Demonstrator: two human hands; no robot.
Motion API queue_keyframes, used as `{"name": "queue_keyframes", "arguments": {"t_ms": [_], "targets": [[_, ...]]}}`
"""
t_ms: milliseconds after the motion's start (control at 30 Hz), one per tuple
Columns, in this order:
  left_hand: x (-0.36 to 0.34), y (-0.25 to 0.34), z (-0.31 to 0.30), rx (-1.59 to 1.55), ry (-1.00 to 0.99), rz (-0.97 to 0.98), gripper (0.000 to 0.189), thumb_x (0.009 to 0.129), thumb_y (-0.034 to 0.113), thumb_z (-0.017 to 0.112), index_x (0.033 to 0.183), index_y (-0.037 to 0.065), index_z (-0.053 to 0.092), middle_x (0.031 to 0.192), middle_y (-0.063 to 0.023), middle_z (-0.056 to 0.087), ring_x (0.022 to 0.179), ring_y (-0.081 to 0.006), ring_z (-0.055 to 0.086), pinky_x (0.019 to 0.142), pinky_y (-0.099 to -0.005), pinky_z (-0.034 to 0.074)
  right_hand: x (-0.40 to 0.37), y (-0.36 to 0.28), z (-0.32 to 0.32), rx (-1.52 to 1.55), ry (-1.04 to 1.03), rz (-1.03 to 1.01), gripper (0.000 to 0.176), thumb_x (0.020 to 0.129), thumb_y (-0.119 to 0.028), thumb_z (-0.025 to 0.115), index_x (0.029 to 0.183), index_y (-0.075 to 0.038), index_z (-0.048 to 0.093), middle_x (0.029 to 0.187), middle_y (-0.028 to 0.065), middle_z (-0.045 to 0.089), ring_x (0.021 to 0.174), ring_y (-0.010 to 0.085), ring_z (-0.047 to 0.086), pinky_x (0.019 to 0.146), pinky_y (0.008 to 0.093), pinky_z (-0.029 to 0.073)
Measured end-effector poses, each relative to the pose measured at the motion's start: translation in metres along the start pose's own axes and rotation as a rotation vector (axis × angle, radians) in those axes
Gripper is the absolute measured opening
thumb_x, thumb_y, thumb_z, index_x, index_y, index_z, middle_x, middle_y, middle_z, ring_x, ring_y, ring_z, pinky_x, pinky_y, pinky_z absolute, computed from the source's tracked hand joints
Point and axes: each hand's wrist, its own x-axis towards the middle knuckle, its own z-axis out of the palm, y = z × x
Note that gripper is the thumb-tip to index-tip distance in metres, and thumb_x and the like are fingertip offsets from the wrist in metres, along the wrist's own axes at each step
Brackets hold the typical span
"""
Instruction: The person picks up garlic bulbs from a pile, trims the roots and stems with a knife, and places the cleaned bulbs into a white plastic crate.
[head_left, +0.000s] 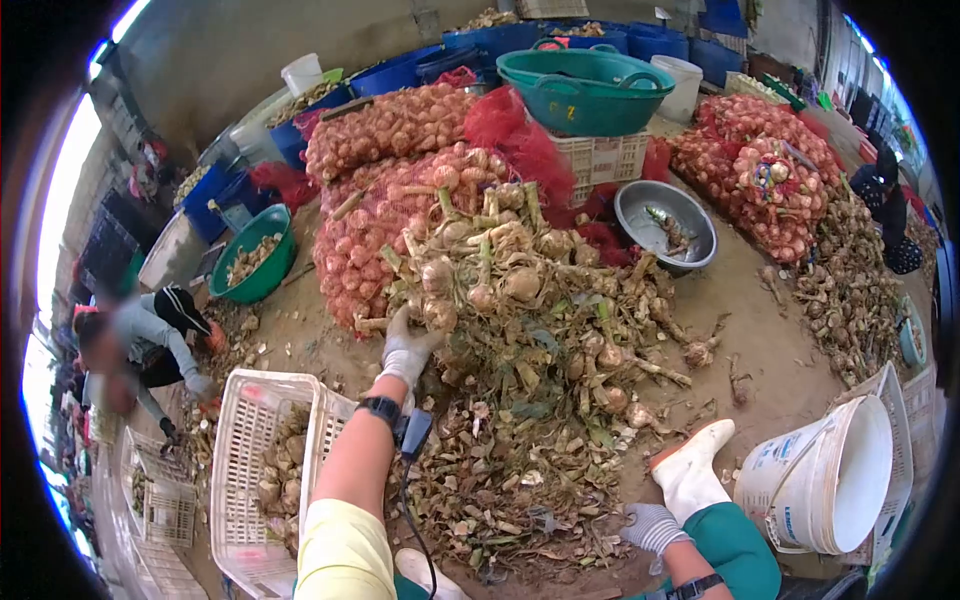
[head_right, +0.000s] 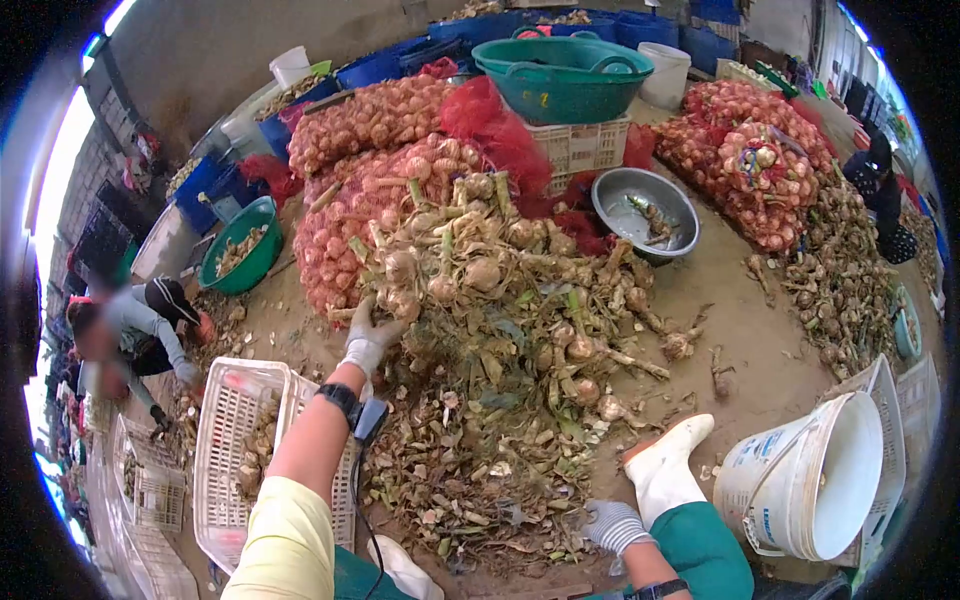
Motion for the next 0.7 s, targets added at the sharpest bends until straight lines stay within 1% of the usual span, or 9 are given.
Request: {"name": "queue_keyframes", "arguments": {"t_ms": [100,200,333,400,467,500,600,633,700], "targets": [[0.005,0.031,0.028,0.191,-0.036,-0.028,0.095,0.059,0.038,0.076,0.131,0.001,0.028,0.117,-0.0245,0.049,0.103,-0.0337,0.052,0.089,-0.0376,0.041,0.005,-0.011,0.0,-0.008,-0.06,-0.004,0.049,0.066,-0.036,0.06,0.106,-0.008,0.059,0.094,0.0188,0.062,0.088,0.0331,0.059,0.081,0.0369,0.046],[-0.003,0.051,0.045,0.341,-0.038,-0.174,0.096,0.06,0.037,0.076,0.132,0.001,0.025,0.119,-0.0231,0.049,0.104,-0.0321,0.052,0.088,-0.0366,0.042,0.006,-0.015,0.0,-0.052,-0.056,-0.022,0.044,0.068,-0.034,0.057,0.105,-0.008,0.059,0.093,0.0185,0.062,0.089,0.0334,0.058,0.081,0.0381,0.046],[-0.05,0.086,0.022,0.381,-0.148,-0.49,0.097,0.061,0.036,0.076,0.132,0.001,0.021,0.12,-0.0211,0.049,0.105,-0.03,0.051,0.087,-0.0353,0.043,0.008,-0.019,-0.01,-0.028,-0.082,0.011,0.039,0.068,-0.03,0.055,0.101,-0.01,0.06,0.087,0.0192,0.061,0.084,0.0347,0.058,0.077,0.0399,0.047],[-0.071,-0.003,0.026,-0.153,-0.297,-0.497,0.09,0.065,0.029,0.076,0.131,0.0,0.023,0.122,-0.0182,0.049,0.109,-0.026,0.049,0.088,-0.0351,0.042,0.009,-0.018,-0.001,0.007,-0.057,-0.009,0.034,0.069,-0.028,0.053,0.097,-0.011,0.061,0.085,0.0197,0.061,0.082,0.0359,0.058,0.075,0.0412,0.046],[-0.111,0.069,0.002,0.243,-0.413,-0.596,0.084,0.068,0.021,0.075,0.13,-0.001,0.023,0.123,-0.0168,0.048,0.11,-0.0238,0.047,0.09,-0.0359,0.042,0.006,-0.023,0.0,-0.017,0.035,-0.058,0.029,0.069,-0.027,0.052,0.092,-0.011,0.06,0.084,0.0195,0.061,0.081,0.0361,0.058,0.074,0.0421,0.046],[-0.111,-0.037,0.017,-0.435,-0.399,-0.762,0.083,0.068,0.021,0.075,0.13,-0.001,0.023,0.121,-0.0172,0.049,0.108,-0.024,0.048,0.09,-0.0372,0.042,0.0,-0.031,-0.007,-0.013,0.026,-0.036,0.03,0.07,-0.027,0.051,0.093,-0.011,0.06,0.085,0.0191,0.061,0.082,0.0363,0.058,0.075,0.0421,0.046],[-0.138,-0.031,-0.008,-0.113,-0.548,-0.535,0.084,0.067,0.027,0.076,0.129,-0.001,0.026,0.118,-0.0167,0.051,0.106,-0.0247,0.05,0.089,-0.0369,0.043,-0.006,-0.034,-0.006,-0.013,0.052,-0.063,0.03,0.07,-0.027,0.05,0.094,-0.011,0.061,0.086,0.0192,0.061,0.083,0.037,0.058,0.076,0.0426,0.046],[-0.149,-0.02,-0.014,-0.109,-0.555,-0.533,0.084,0.067,0.027,0.076,0.129,-0.001,0.026,0.118,-0.0167,0.051,0.106,-0.0247,0.05,0.089,-0.0369,0.043,-0.008,-0.034,-0.006,-0.014,0.062,-0.069,0.029,0.07,-0.027,0.052,0.093,-0.01,0.061,0.087,0.019,0.061,0.084,0.0366,0.058,0.077,0.0434,0.045],[-0.181,0.064,-0.04,0.124,-0.456,-0.329,0.084,0.061,0.031,0.078,0.125,0.0,0.033,0.116,-0.0161,0.052,0.104,-0.0266,0.051,0.088,-0.037,0.043,-0.006,-0.03,0.004,0.039,0.156,-0.119,0.03,0.07,-0.029,0.054,0.093,-0.011,0.061,0.087,0.0176,0.062,0.082,0.0349,0.059,0.076,0.0419,0.046]]}}
